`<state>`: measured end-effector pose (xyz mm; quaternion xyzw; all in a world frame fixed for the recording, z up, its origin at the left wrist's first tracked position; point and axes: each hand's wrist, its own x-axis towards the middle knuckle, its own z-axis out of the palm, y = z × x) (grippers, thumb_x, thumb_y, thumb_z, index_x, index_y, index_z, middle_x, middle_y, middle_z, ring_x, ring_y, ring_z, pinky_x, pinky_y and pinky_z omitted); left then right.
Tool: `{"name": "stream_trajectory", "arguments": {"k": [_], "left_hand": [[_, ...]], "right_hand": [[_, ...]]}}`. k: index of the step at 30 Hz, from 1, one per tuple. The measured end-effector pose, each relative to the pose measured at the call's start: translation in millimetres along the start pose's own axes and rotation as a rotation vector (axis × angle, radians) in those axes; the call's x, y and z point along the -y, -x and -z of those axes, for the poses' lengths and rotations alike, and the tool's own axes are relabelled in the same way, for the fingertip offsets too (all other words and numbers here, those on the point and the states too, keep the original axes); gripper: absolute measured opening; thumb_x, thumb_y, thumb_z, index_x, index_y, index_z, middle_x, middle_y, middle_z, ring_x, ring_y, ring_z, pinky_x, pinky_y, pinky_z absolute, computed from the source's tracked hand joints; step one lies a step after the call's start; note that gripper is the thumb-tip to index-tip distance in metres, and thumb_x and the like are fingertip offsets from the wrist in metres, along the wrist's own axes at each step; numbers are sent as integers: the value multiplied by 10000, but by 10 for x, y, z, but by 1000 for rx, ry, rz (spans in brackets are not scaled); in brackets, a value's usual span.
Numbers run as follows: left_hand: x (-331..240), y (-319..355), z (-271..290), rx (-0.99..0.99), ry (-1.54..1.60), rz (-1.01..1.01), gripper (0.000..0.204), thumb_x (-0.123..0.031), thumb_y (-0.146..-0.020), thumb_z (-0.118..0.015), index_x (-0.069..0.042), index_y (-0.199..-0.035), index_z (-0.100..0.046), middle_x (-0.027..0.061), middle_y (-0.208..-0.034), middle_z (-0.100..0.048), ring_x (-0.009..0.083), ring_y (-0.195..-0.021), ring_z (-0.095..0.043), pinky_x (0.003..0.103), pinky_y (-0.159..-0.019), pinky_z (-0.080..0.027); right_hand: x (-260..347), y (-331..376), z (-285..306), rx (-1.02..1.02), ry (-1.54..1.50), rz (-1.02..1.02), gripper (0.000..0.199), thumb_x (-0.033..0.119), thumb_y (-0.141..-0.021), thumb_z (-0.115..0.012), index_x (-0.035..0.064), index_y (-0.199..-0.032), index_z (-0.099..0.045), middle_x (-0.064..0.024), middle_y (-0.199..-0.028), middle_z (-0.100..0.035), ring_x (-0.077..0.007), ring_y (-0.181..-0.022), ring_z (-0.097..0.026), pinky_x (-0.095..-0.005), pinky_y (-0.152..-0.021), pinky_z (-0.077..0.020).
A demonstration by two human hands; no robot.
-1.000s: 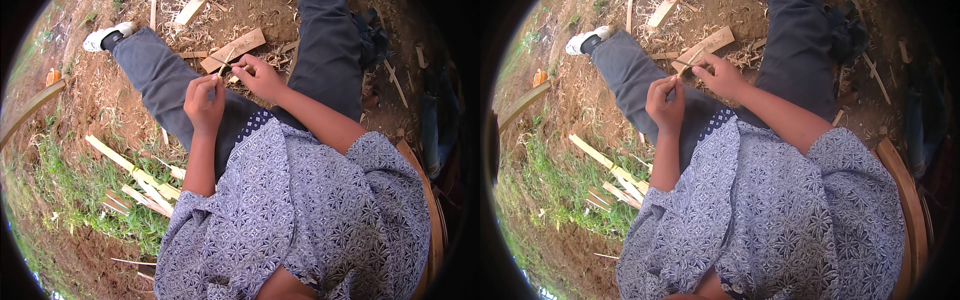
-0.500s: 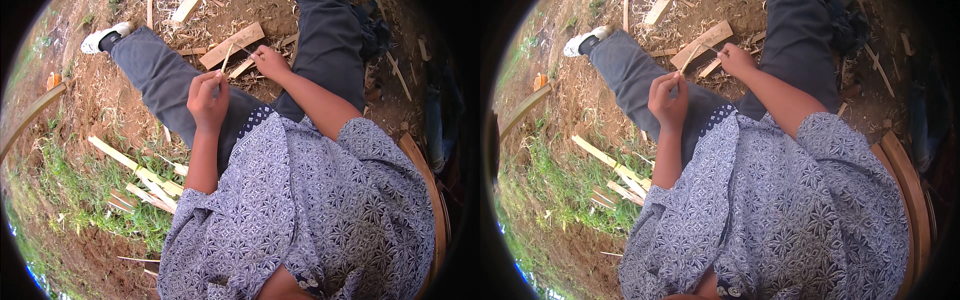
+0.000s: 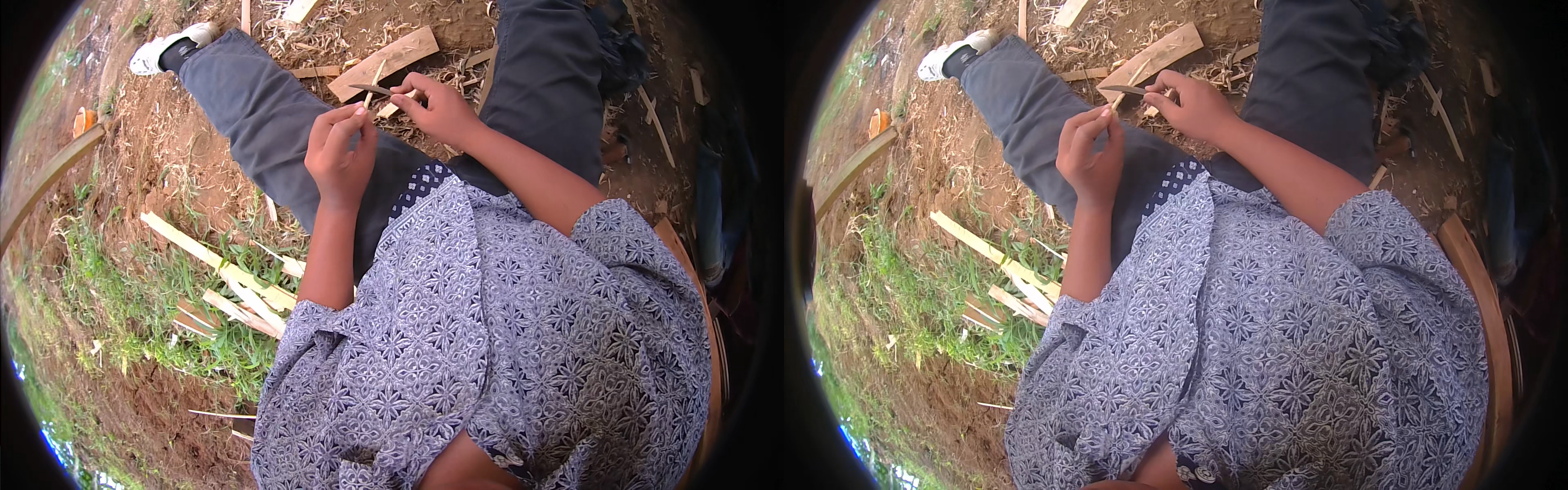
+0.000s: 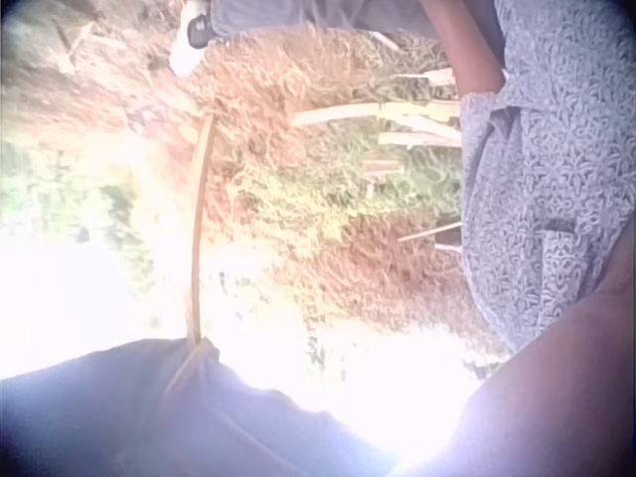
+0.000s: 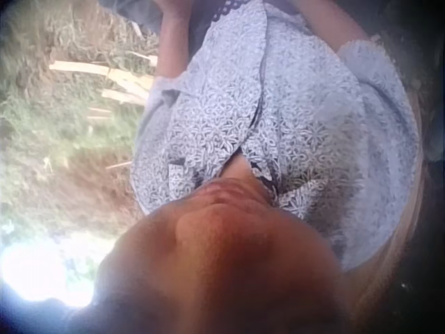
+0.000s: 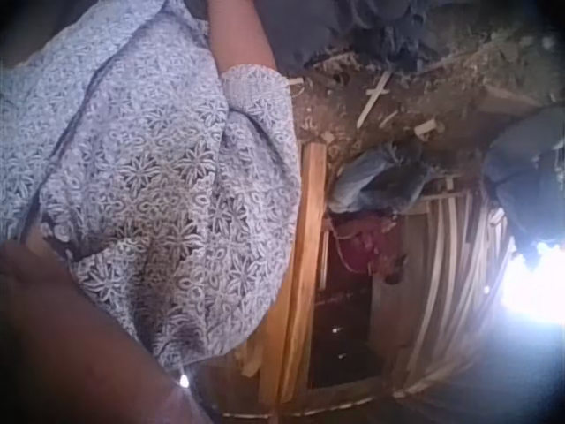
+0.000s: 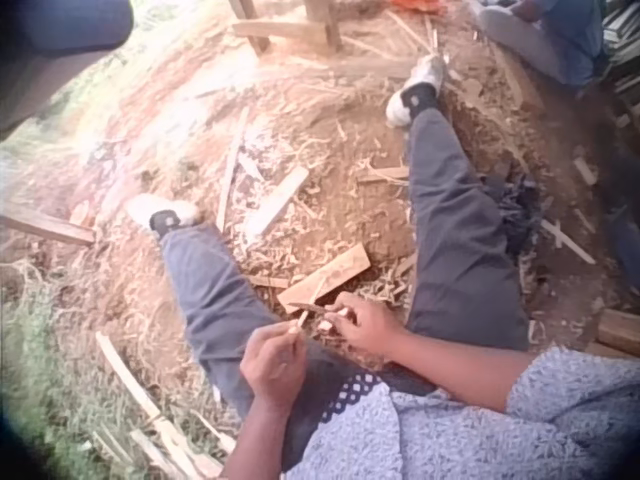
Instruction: The person sits on the ground and uses a knife to shave and sharpen a thin wooden stick. They hold the stick against a larger piece of wood and repeatedly scrape the blade along it to create a fine point. The person occasionally inspects the stick and adjusts their grip.
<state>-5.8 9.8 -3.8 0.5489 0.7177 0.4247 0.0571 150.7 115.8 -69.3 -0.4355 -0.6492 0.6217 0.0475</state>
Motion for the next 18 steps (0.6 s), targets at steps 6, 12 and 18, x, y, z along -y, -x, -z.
{"name": "stream_trajectory", "arguments": {"k": [6,12,18], "left_hand": [[-7,6,-19,-12,11,-2,223,81,-803,-821,-35,-965,-721,124,-952,-760,242,-839,-757,322,-751,-608],[28,32,6,-1,-12,65,168,77,-843,-814,-3,-939,-703,131,-959,-763,192,-827,-748,281,-730,-607],[18,15,-23,-1,6,16,158,71,-848,-819,2,-929,-703,127,-950,-759,183,-821,-743,276,-721,-605]], "right_hand": [[-878,-385,-72,-121,184,-267,329,434,-983,-685,132,-1112,-704,-128,-919,-756,-294,-849,-743,-425,-774,-558],[-36,5,-71,1,-243,10,293,357,-993,-712,96,-1125,-706,-83,-831,-722,-178,-716,-660,-362,-679,-513],[-11,44,-10,-11,-65,65,236,272,-1042,-695,48,-1113,-670,-11,-833,-694,-68,-717,-606,-281,-639,-465]]}}
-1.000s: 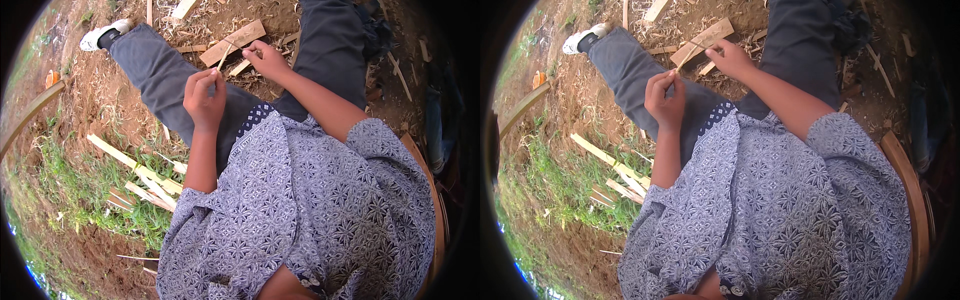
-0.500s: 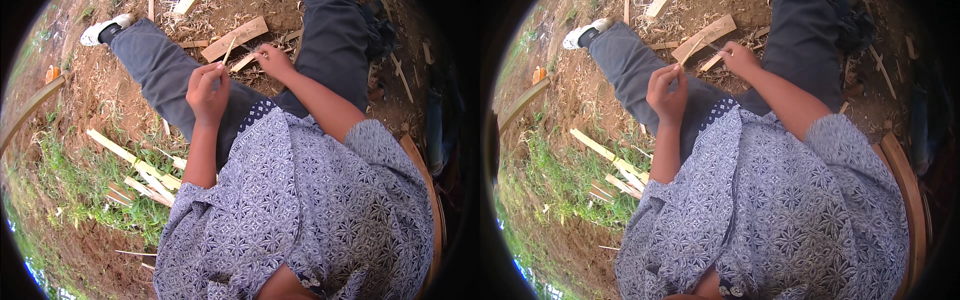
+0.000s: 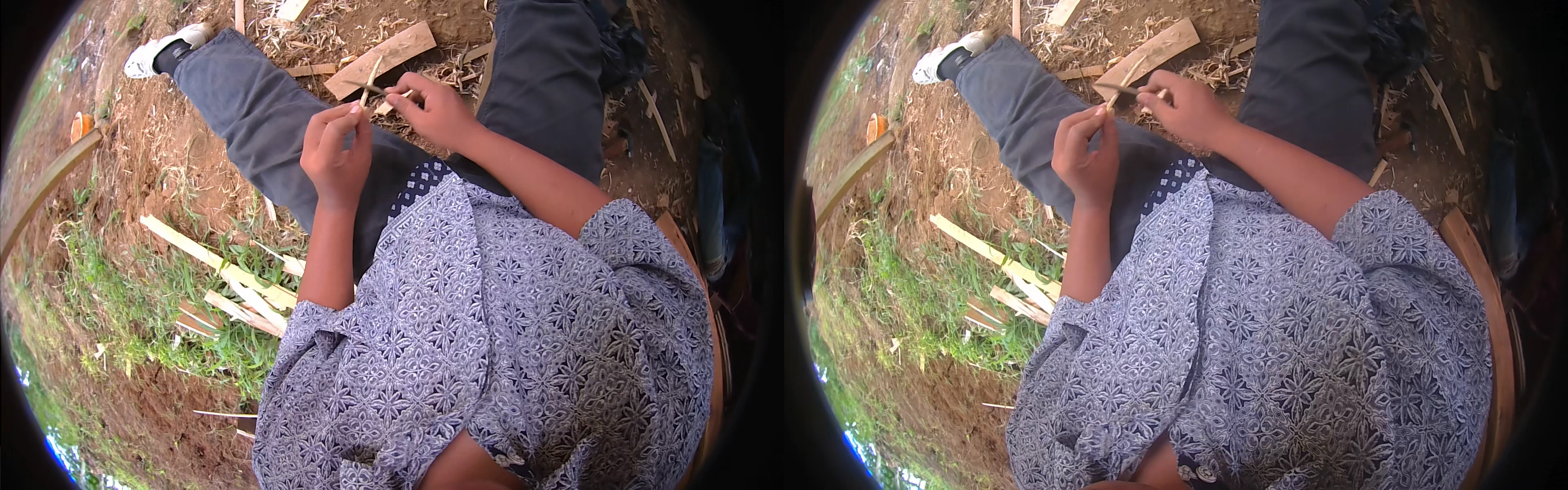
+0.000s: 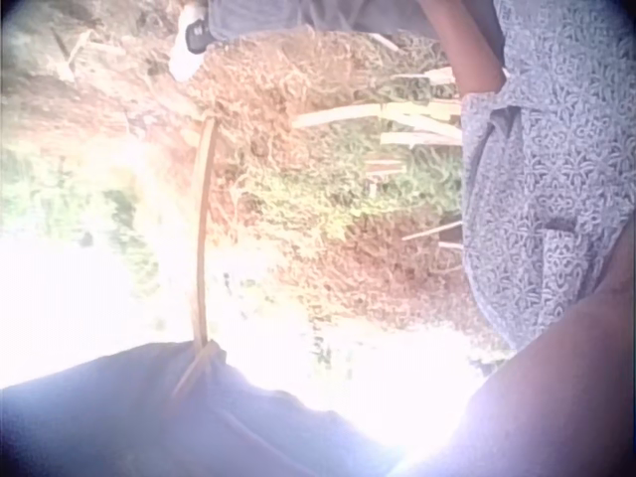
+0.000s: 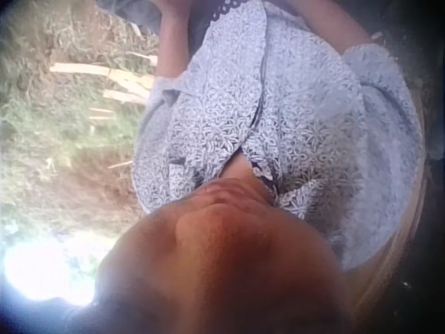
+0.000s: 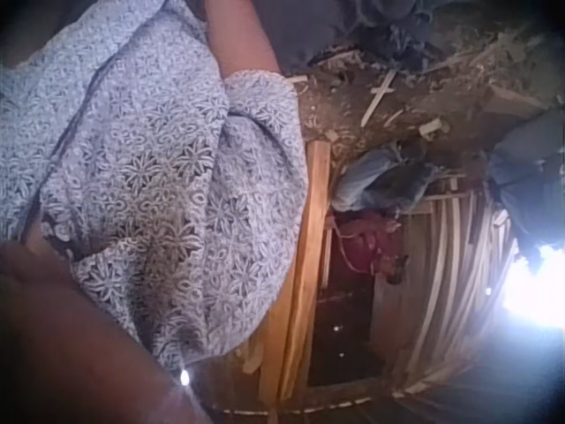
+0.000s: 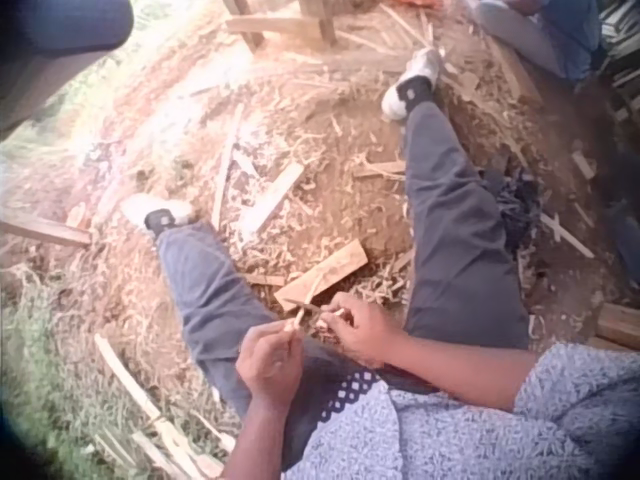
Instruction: The person sits on the ground and uses a knife to shave and sharpen a thin wooden stick. They hold the stick against a larger piece of wood and repeatedly scrape the blade along it to create a fine point. The person occasionally inspects the stick and adjusts their grip.
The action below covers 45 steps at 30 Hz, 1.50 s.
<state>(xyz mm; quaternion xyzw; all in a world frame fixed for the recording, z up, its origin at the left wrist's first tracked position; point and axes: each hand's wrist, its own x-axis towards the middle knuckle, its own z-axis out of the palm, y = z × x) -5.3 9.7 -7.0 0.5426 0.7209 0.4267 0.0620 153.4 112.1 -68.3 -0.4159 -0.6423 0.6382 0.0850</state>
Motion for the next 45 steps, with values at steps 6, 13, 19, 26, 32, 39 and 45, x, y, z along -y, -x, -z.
{"name": "stream_trajectory", "arguments": {"k": [6,13,19,26,32,39,45], "left_hand": [[108,32,-9,-91,19,158,149,66,-858,-819,5,-923,-700,118,-934,-746,174,-839,-747,278,-724,-615],[18,35,10,-53,8,115,187,84,-830,-808,-14,-934,-687,124,-927,-740,241,-810,-737,325,-727,-595],[39,35,-19,-33,53,107,189,79,-836,-812,-15,-955,-699,124,-931,-739,233,-817,-739,307,-722,-590],[24,61,4,-12,-18,37,137,59,-862,-807,4,-922,-697,122,-936,-745,179,-809,-736,280,-693,-596],[2,32,-75,-6,-7,20,198,65,-816,-814,-36,-939,-695,125,-946,-744,274,-822,-741,353,-731,-596],[78,41,-36,-29,-12,17,155,65,-850,-802,-16,-936,-703,127,-947,-751,208,-825,-746,295,-712,-596],[-47,29,-41,24,26,-4,175,71,-832,-805,-32,-939,-711,129,-953,-755,241,-852,-756,326,-749,-602]], "right_hand": [[-154,-123,-51,-49,167,-133,284,388,-1014,-679,121,-1110,-689,-91,-903,-752,-206,-759,-691,-397,-701,-524],[-317,-253,29,-137,176,-296,273,394,-1009,-644,145,-1107,-695,-116,-960,-760,-298,-887,-742,-452,-791,-557],[-1,-13,-95,-24,-146,79,251,283,-1033,-692,40,-1094,-674,7,-697,-584,-48,-606,-494,-287,-558,-388],[13,-80,30,43,197,-186,285,377,-1012,-658,116,-1119,-695,-154,-964,-749,-332,-919,-735,-457,-789,-537],[-780,-440,70,-171,293,-372,313,414,-1003,-653,127,-1122,-692,-128,-968,-752,-331,-892,-732,-456,-786,-551],[-14,-79,-42,35,-153,-22,281,343,-1008,-683,87,-1122,-704,-129,-870,-735,-266,-786,-709,-414,-737,-536],[-346,-165,56,-1,159,-145,299,389,-998,-685,107,-1097,-697,-144,-977,-752,-320,-870,-725,-434,-769,-543]]}}
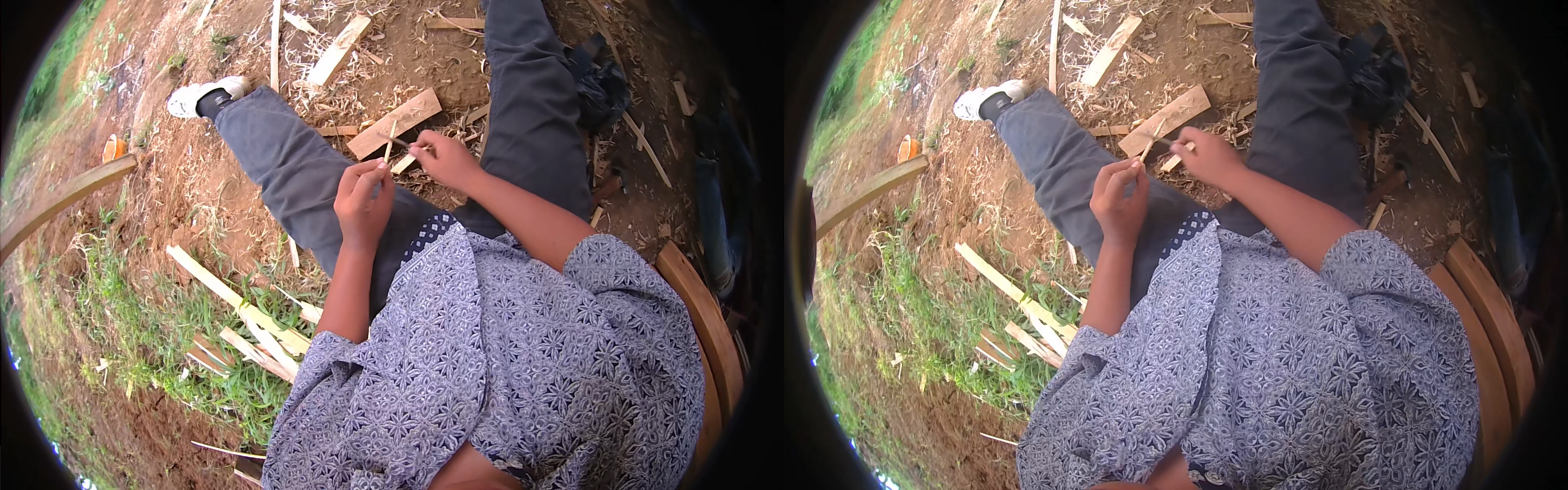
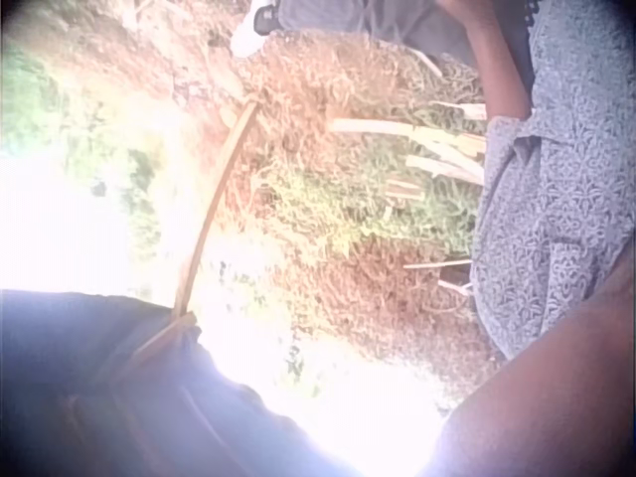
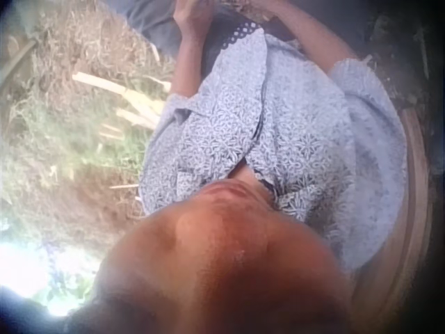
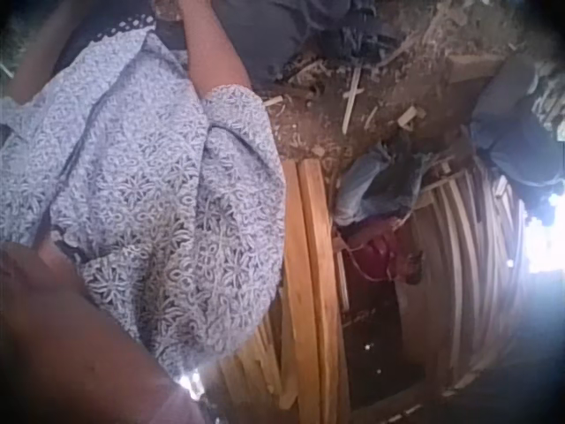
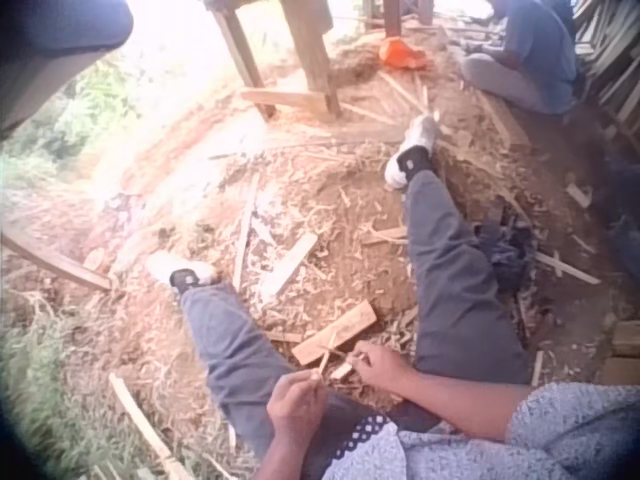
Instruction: The person sits on the ground and uses a knife to shave and sharpen a thin wooden stick. They hold the stick against a larger piece of wood and repeatedly scrape the blade along it to create a fine point. The person occasionally inspects the stick and adjusts their grip.
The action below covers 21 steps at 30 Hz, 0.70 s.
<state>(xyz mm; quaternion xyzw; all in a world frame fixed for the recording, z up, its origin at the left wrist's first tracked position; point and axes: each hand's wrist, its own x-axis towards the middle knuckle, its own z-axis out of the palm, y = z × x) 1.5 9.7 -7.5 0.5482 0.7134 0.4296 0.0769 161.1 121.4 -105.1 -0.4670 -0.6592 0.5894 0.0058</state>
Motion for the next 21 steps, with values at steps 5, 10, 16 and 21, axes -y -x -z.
{"name": "stream_trajectory", "arguments": {"k": [5,10,16,21], "left_hand": [[84,-33,3,-53,-24,14,229,88,-808,-802,-32,-981,-712,134,-976,-749,269,-835,-745,334,-744,-598],[64,-9,31,-37,-14,32,219,84,-812,-802,-31,-967,-697,133,-951,-746,271,-827,-743,341,-730,-595],[115,-19,13,-84,-7,55,160,73,-842,-803,-15,-933,-705,111,-937,-749,180,-802,-734,279,-695,-593],[52,-54,55,-77,-54,50,185,79,-830,-804,-24,-937,-696,115,-935,-747,209,-813,-740,297,-699,-591]], "right_hand": [[-270,-200,-55,-98,181,-252,279,409,-1004,-655,146,-1091,-694,-140,-1017,-753,-346,-964,-731,-468,-836,-554],[-197,-234,-40,-233,53,-104,280,374,-1018,-669,114,-1120,-678,-112,-849,-715,-244,-770,-697,-398,-706,-522],[381,128,9,94,-232,84,285,324,-1003,-694,61,-1113,-698,-109,-925,-756,-248,-822,-728,-407,-731,-539],[218,-38,38,20,39,22,286,389,-1003,-678,119,-1092,-704,-114,-929,-750,-315,-865,-726,-437,-770,-540]]}}
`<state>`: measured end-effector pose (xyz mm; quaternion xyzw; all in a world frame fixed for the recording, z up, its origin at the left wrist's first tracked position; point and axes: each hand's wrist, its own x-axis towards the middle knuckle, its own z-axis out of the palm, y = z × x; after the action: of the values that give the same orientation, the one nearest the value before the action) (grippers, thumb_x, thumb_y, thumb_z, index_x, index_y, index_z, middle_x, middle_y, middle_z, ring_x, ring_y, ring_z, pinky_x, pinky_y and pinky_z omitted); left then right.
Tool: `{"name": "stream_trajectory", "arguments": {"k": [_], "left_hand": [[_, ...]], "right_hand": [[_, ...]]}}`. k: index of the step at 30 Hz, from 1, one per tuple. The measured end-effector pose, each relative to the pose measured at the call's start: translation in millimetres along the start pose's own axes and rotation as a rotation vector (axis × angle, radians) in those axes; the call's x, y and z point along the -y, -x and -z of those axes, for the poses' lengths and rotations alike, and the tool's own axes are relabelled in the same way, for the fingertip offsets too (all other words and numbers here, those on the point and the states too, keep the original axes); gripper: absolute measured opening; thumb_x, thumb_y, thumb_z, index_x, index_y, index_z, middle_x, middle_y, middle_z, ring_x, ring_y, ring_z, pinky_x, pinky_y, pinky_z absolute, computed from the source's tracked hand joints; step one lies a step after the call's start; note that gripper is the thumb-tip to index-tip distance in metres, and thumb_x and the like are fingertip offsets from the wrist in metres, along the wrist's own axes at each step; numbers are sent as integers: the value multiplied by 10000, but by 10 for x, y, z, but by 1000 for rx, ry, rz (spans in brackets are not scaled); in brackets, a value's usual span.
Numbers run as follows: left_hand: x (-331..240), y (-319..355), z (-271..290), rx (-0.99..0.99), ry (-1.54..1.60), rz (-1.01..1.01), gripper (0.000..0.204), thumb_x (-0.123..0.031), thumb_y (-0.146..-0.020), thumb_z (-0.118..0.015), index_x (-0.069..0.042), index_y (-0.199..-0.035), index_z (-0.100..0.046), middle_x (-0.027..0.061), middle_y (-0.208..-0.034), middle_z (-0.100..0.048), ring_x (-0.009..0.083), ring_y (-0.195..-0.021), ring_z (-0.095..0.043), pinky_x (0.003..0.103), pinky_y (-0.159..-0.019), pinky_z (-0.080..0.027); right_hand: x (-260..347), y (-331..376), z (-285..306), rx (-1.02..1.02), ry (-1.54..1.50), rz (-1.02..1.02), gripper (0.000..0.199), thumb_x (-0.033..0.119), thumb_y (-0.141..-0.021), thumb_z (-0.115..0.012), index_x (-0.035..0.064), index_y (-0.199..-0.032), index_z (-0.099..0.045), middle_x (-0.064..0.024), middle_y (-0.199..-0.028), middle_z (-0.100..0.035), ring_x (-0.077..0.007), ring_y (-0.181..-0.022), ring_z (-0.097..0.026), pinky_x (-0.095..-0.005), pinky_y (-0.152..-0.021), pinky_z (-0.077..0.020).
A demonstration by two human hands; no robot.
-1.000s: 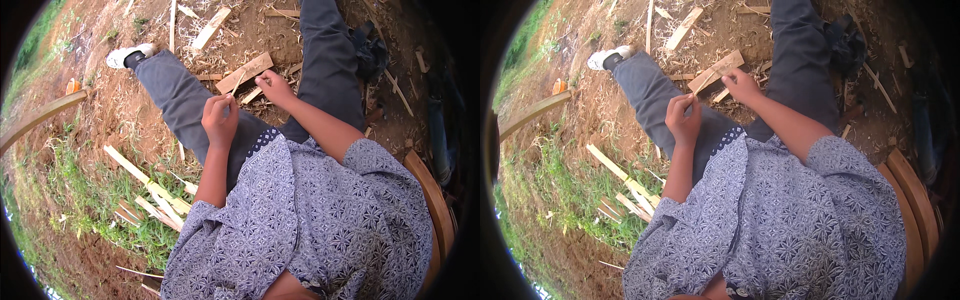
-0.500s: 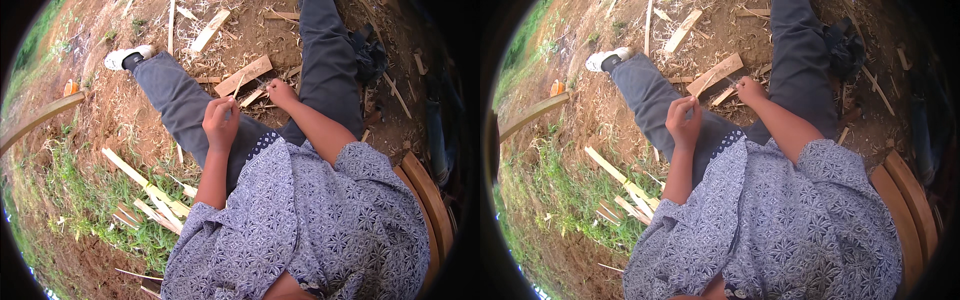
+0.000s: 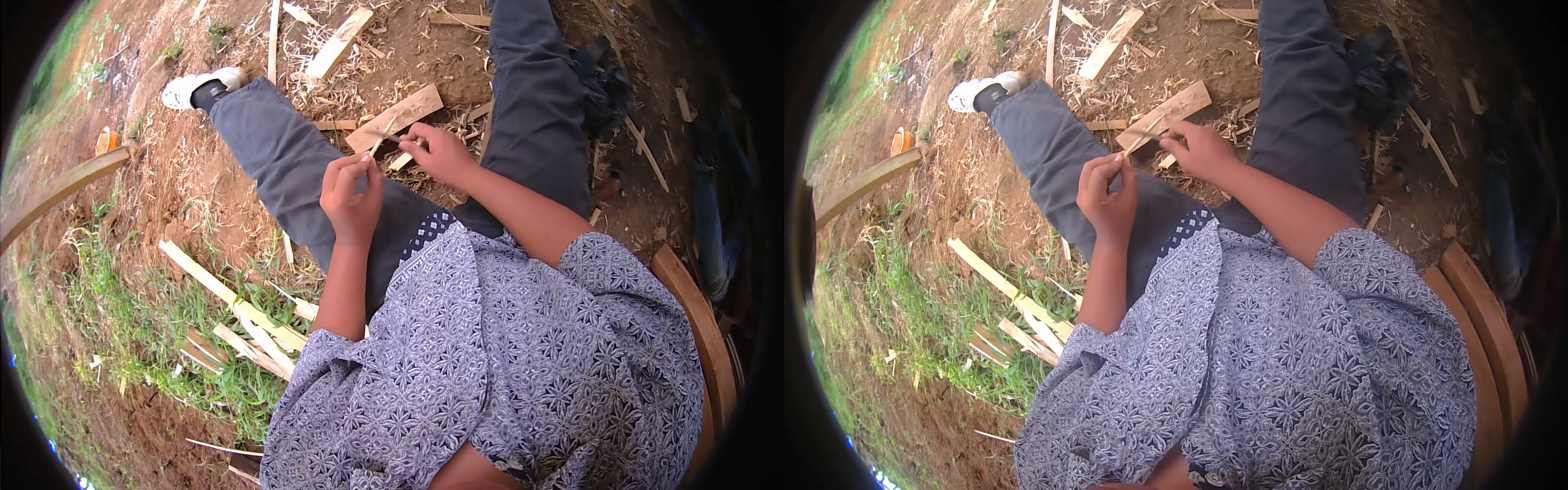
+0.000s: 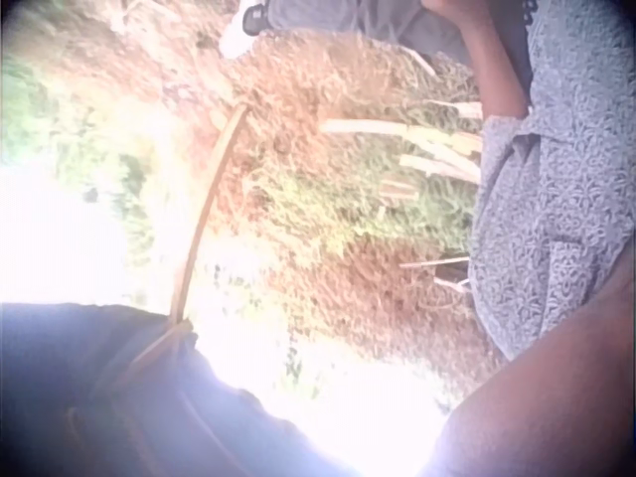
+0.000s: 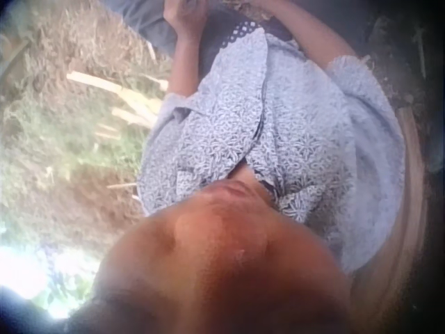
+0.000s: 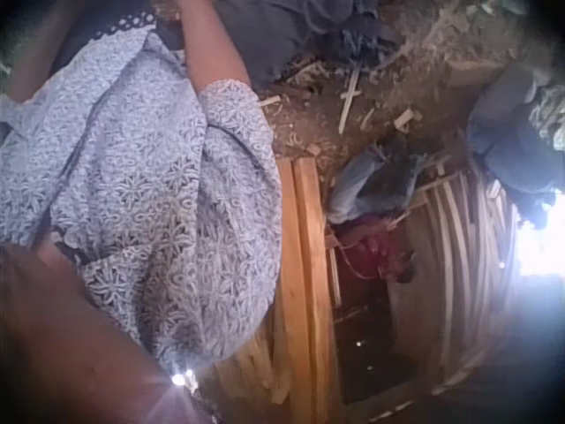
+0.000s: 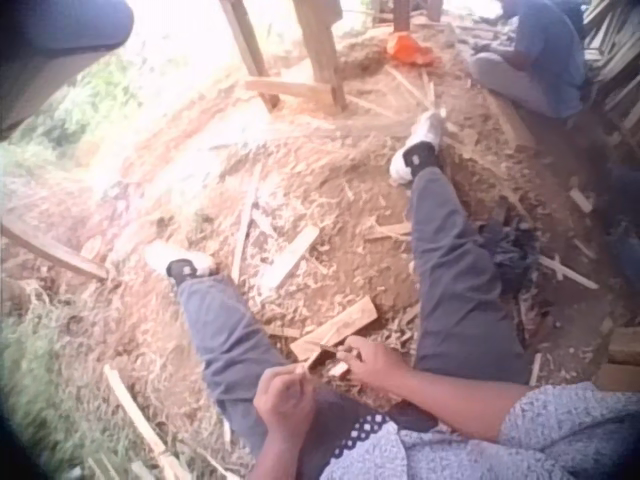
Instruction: The person sits on the ground and uses a knife to shave and sharpen a thin wooden stick. They hold the stick against a larger piece of wood and repeatedly scrape the blade along it to create a fine point. The person occasionally inspects the stick and adjusts their grip.
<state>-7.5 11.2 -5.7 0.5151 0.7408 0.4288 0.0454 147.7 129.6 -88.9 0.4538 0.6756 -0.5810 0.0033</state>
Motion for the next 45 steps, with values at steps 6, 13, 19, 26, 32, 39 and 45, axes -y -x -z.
{"name": "stream_trajectory", "arguments": {"k": [6,13,19,26,32,39,45], "left_hand": [[-7,-3,-41,18,44,2,210,83,-818,-810,-28,-944,-684,126,-941,-744,250,-816,-744,327,-721,-593],[51,12,-1,19,56,56,127,97,-884,-773,29,-926,-675,133,-965,-730,142,-813,-709,242,-674,-586],[87,24,-8,-4,81,94,139,90,-879,-775,24,-935,-665,136,-968,-725,179,-846,-731,276,-716,-609],[86,42,18,-38,74,142,164,87,-848,-792,9,-903,-658,145,-937,-736,217,-823,-746,296,-706,-604],[64,38,-11,27,51,51,123,109,-888,-756,46,-942,-665,152,-996,-724,180,-881,-743,272,-750,-624],[-51,-24,-13,62,21,-45,186,119,-826,-785,5,-929,-679,151,-962,-755,240,-874,-765,313,-757,-612],[-35,-10,32,52,-23,-25,194,112,-817,-790,-3,-930,-683,140,-954,-756,242,-878,-767,314,-752,-606]], "right_hand": [[-679,-237,-142,-99,152,-322,290,412,-1010,-651,135,-1086,-694,-135,-938,-744,-325,-910,-732,-458,-792,-543],[51,65,-44,-14,-233,81,300,380,-987,-713,96,-1083,-716,-103,-791,-721,-225,-692,-682,-396,-674,-528],[85,41,-8,18,-123,5,326,423,-987,-696,115,-1089,-726,-103,-811,-737,-279,-752,-715,-428,-689,-526],[-337,-73,-129,-83,50,-244,296,441,-1002,-670,162,-1096,-702,-136,-911,-746,-333,-850,-732,-468,-755,-549],[-167,-39,-68,-89,-143,-107,291,379,-997,-679,105,-1091,-706,-130,-937,-751,-292,-845,-728,-433,-760,-548],[113,80,14,59,-212,-2,307,377,-991,-698,88,-1092,-708,-139,-899,-745,-278,-800,-714,-415,-725,-536],[112,65,-6,-26,8,18,317,405,-1000,-678,106,-1103,-699,-129,-908,-748,-336,-855,-730,-459,-759,-546]]}}
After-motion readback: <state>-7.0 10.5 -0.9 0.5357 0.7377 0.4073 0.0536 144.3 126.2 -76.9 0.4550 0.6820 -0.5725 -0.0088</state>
